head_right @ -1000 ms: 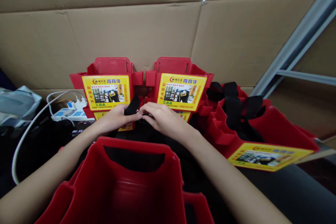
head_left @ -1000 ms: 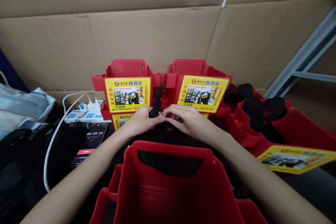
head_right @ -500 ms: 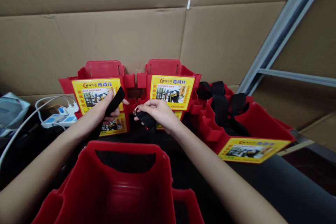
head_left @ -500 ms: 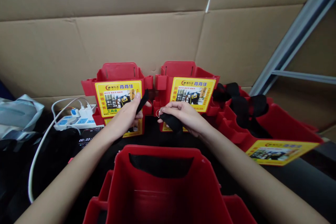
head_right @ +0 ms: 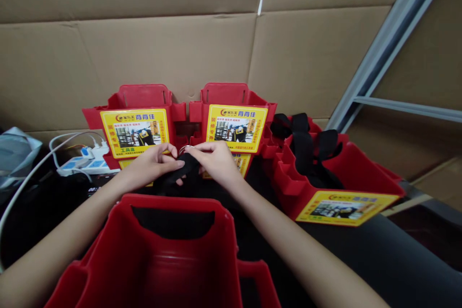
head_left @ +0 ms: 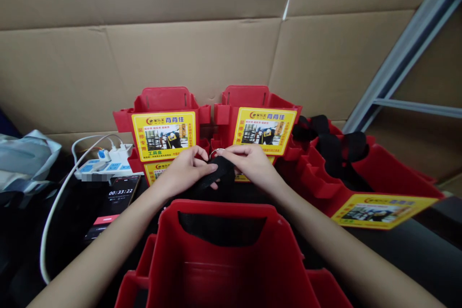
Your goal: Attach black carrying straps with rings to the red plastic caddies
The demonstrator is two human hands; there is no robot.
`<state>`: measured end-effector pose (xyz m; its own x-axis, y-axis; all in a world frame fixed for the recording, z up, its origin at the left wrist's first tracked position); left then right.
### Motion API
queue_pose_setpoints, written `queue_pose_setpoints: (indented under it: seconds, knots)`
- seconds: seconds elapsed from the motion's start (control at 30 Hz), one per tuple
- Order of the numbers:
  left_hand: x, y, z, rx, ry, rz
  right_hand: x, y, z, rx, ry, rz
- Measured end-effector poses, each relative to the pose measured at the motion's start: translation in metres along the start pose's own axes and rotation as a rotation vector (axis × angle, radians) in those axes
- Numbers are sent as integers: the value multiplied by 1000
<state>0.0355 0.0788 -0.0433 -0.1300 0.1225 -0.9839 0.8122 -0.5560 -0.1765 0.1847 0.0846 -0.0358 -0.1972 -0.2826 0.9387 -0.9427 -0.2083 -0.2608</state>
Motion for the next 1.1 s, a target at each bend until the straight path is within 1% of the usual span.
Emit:
queue_pose_setpoints:
  seconds: [0.07,0.17,0.23,0.3,0.4,0.53,0.67,0.8,0.9,1.03,1.1]
  knots:
    - [1,-4,-1,-69,14,27,4,3,2,6,-51,-50]
    - [-1,-9,-1,-117,10,9,5,5,1,43,-103,-135]
    - [-2,-11,-1,-128,13,-26,2,5,0,57,-100,-205]
    - [-3,-12,-1,-141,39,-60,-1,4,-1,76,-66,-252]
    - [-3,-11,-1,-179,102,-109,-4,3,-1,120,-17,-248]
    - [-5,-11,-1,-204,160,-163,-1,4,0,113,-22,-233]
    - [-6,-12,-1,-211,169,-164,2,9,2,91,-30,-239]
    - [-5,-15,-1,-248,176,-151,2,15,3,100,-72,-250]
    - [-5,-16,-1,-253,198,-139,3,15,4,117,-101,-252]
    - [-7,-16,-1,-261,209,-220,4,13,4,165,-80,-244]
    - [-8,-15,0,-281,229,-273,2,13,3,162,-54,-234]
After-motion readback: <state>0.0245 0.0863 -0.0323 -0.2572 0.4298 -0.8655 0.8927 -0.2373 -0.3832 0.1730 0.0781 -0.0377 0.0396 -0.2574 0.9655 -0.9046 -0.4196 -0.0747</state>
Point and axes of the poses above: each hand's wrist, its own z-axis away from the middle knuckle, its own y-axis out of the palm, x = y × z, the point moved 3 cm from there along -z, towards the middle knuckle, and after that the axes turned 9 degrees about x, right-handed, at the moved point
